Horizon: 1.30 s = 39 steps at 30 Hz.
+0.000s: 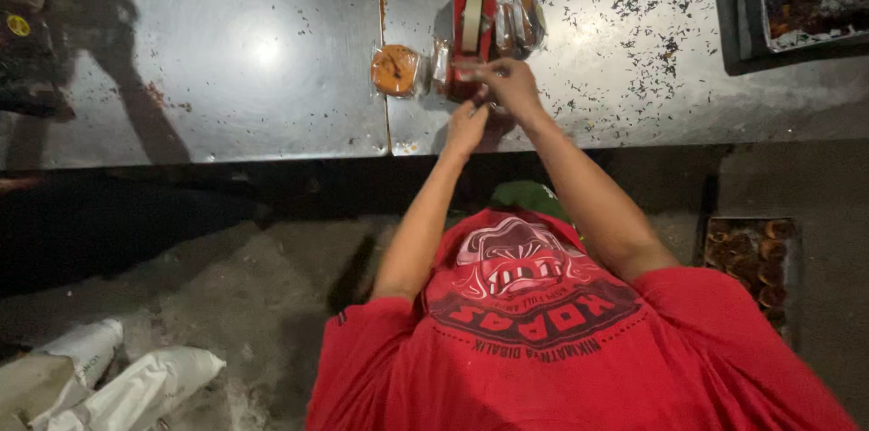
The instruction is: The person packages donuts and rolls by hand, placing each item into a plastic bag and sealing it using a tape dispenser.
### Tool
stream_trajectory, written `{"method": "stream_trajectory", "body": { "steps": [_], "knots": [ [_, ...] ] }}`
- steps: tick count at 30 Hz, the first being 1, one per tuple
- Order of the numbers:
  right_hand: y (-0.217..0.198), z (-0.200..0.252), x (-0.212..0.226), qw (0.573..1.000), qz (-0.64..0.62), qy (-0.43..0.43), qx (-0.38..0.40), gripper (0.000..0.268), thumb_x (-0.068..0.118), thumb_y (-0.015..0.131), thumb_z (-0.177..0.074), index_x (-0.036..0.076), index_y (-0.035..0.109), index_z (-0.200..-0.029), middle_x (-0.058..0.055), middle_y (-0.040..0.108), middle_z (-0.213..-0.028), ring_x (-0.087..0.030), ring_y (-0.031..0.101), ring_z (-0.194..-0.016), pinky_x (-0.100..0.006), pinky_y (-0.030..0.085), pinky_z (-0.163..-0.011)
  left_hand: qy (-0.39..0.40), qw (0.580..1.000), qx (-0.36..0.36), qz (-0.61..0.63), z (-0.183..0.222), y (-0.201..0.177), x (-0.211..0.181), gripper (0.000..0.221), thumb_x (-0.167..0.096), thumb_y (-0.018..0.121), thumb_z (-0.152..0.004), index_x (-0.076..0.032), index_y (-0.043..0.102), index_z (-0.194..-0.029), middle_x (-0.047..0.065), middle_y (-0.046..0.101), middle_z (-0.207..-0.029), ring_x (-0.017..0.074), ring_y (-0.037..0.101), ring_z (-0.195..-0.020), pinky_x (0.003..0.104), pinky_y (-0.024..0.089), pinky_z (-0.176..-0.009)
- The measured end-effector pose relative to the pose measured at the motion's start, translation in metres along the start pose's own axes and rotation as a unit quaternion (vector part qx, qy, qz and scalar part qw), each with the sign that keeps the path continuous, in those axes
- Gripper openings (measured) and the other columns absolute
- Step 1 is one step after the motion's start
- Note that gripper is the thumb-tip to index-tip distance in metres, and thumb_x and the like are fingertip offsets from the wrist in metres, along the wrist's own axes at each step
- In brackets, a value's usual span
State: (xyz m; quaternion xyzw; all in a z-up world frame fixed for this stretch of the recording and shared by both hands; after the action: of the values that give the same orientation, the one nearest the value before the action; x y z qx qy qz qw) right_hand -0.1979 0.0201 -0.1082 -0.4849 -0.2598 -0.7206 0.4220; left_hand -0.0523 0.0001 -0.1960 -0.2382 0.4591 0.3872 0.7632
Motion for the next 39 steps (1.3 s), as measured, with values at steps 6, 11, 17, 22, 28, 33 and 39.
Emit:
{"method": "stream_trajectory", "body": {
  "steps": [6,11,17,22,28,33,39],
  "knots": [
    [0.022,-0.022,0.025,0.977,0.141,-0.109,-0.12,0.037,0.036,0.082,-0.087,0.001,0.077,-0.096,-0.01,0.077,-0.085,-0.02,0.073,-0.076,-0.034,0.055,-0.071,0.113,0.986,0.043,-0.113,-0.03,-0.025,-0.014,0.043,-0.028,0.058,-0.095,-0.003,0.072,-0.127,0.019,0.078,-0.118,0.0263,0.073,-0.108,0.037,0.055,-0.096],
    [0.033,-0.027,0.027,0.965,0.254,-0.041,-0.048,0.048,0.051,0.081,-0.084,0.005,0.079,-0.099,-0.013,0.076,-0.089,-0.026,0.073,-0.081,-0.038,0.054,-0.077,0.231,0.946,-0.106,-0.203,-0.011,-0.07,-0.025,0.05,-0.031,0.071,-0.095,0.005,0.067,-0.129,0.027,0.064,-0.132,0.0354,0.063,-0.121,0.042,0.049,-0.103],
    [0.019,-0.014,0.034,0.922,0.31,-0.223,-0.069,0.041,0.043,0.082,-0.084,0.005,0.082,-0.1,-0.02,0.068,-0.092,-0.033,0.069,-0.085,-0.039,0.052,-0.069,0.161,0.98,0.0,-0.119,0.004,-0.044,-0.041,0.06,-0.034,0.067,-0.084,0.003,0.063,-0.13,0.021,0.058,-0.132,0.0342,0.07,-0.106,0.042,0.055,-0.092],
    [0.002,-0.038,0.024,0.995,0.082,-0.038,0.038,0.027,0.029,0.076,-0.09,0.004,0.08,-0.099,-0.005,0.078,-0.086,-0.012,0.069,-0.076,-0.028,0.054,-0.071,0.168,0.964,0.01,-0.208,0.003,-0.009,-0.046,0.058,-0.036,0.07,-0.088,0.003,0.063,-0.13,0.023,0.067,-0.125,0.0345,0.067,-0.115,0.041,0.053,-0.099],
    [0.005,-0.023,0.016,0.994,0.058,-0.088,0.02,0.025,0.022,0.073,-0.093,-0.002,0.078,-0.095,-0.011,0.075,-0.088,-0.015,0.066,-0.077,-0.032,0.052,-0.072,0.171,0.976,0.016,-0.136,-0.004,-0.009,-0.04,0.058,-0.028,0.065,-0.093,-0.001,0.056,-0.143,0.021,0.068,-0.134,0.0346,0.063,-0.127,0.042,0.047,-0.106],
    [-0.001,-0.004,-0.013,0.909,0.383,-0.138,-0.096,0.026,0.024,0.079,-0.085,-0.002,0.078,-0.092,-0.02,0.066,-0.101,-0.035,0.064,-0.089,-0.049,0.046,-0.074,0.104,0.993,0.032,-0.045,0.01,-0.019,-0.015,0.051,-0.023,0.066,-0.09,-0.005,0.059,-0.138,0.016,0.07,-0.125,0.0255,0.073,-0.103,0.036,0.055,-0.091],
    [0.009,0.047,0.006,0.963,0.22,-0.152,0.015,0.023,0.024,0.074,-0.09,0.002,0.075,-0.095,-0.016,0.064,-0.107,-0.03,0.063,-0.104,-0.04,0.05,-0.094,0.031,0.986,-0.111,0.122,0.057,-0.066,-0.013,0.032,-0.024,0.054,-0.103,0.002,0.072,-0.102,0.015,0.079,-0.096,0.0215,0.075,-0.089,0.034,0.059,-0.078]
  ]
}}
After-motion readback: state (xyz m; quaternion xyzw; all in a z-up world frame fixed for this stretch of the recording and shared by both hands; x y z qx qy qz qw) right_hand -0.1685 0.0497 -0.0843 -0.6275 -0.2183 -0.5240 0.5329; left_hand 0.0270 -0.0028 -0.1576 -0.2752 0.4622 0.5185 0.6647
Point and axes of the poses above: each hand's wrist, its own z-axis away from the middle knuckle, its own y-axis out of the palm, x = y × z, the point moved 5 cm from there along -z, towards the middle knuckle
